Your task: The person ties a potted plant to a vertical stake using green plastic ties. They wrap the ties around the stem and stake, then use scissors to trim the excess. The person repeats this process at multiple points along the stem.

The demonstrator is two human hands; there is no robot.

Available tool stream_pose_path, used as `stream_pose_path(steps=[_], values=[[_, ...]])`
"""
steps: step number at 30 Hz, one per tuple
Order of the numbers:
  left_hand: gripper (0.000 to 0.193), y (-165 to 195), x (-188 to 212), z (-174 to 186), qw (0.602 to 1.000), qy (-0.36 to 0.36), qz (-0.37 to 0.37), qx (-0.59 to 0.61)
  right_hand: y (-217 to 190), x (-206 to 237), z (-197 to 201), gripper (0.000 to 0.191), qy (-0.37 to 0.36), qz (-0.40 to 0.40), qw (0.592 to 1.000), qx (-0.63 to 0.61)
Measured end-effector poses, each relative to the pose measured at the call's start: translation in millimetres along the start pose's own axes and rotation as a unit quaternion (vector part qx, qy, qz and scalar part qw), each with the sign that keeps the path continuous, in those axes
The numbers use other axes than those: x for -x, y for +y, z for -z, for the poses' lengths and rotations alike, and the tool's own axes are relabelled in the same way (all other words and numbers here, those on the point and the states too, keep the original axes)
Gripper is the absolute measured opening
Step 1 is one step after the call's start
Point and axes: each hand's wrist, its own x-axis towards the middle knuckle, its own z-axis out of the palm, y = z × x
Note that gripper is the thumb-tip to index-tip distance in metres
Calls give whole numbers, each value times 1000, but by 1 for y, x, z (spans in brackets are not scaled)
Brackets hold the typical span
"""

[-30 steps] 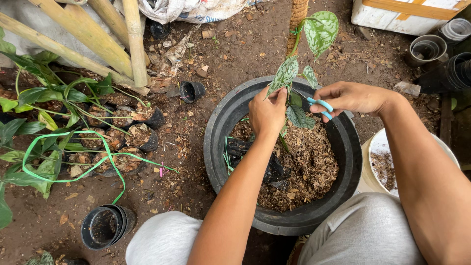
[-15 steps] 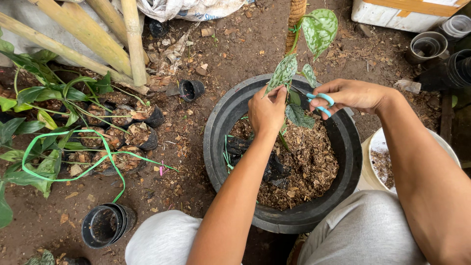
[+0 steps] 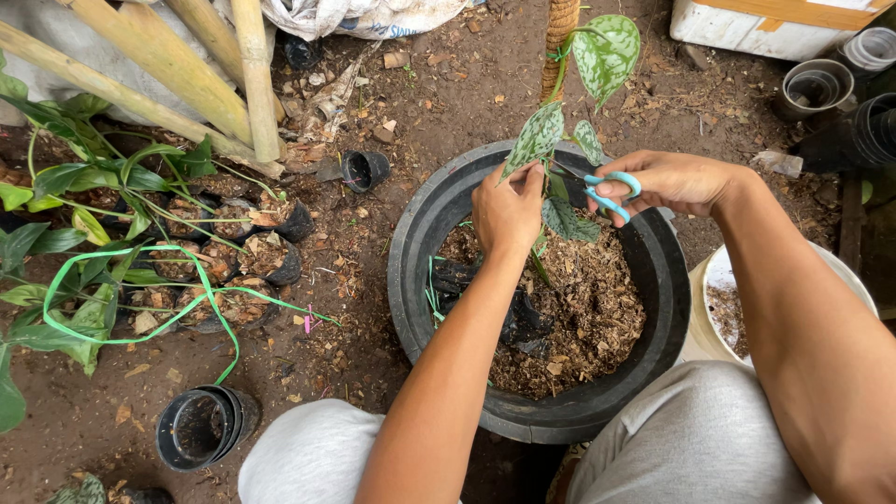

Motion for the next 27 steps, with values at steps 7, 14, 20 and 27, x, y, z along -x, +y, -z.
stream_pose_path(steps=[7, 14, 20, 27], values=[[19, -1, 0, -1, 1000, 9, -9, 9, 1, -1, 0, 58, -4, 4, 1000, -1], [20, -1, 1, 1, 1000, 6, -19, 15, 1, 1, 2, 56, -11, 14, 1000, -12], [21, 0, 0, 0, 1000, 5, -6, 13, 4, -2, 3, 52, -6, 8, 1000, 2], [20, -2, 0, 1, 1000, 12, -18, 19, 8, 6, 8, 53, 10, -7, 999, -48]])
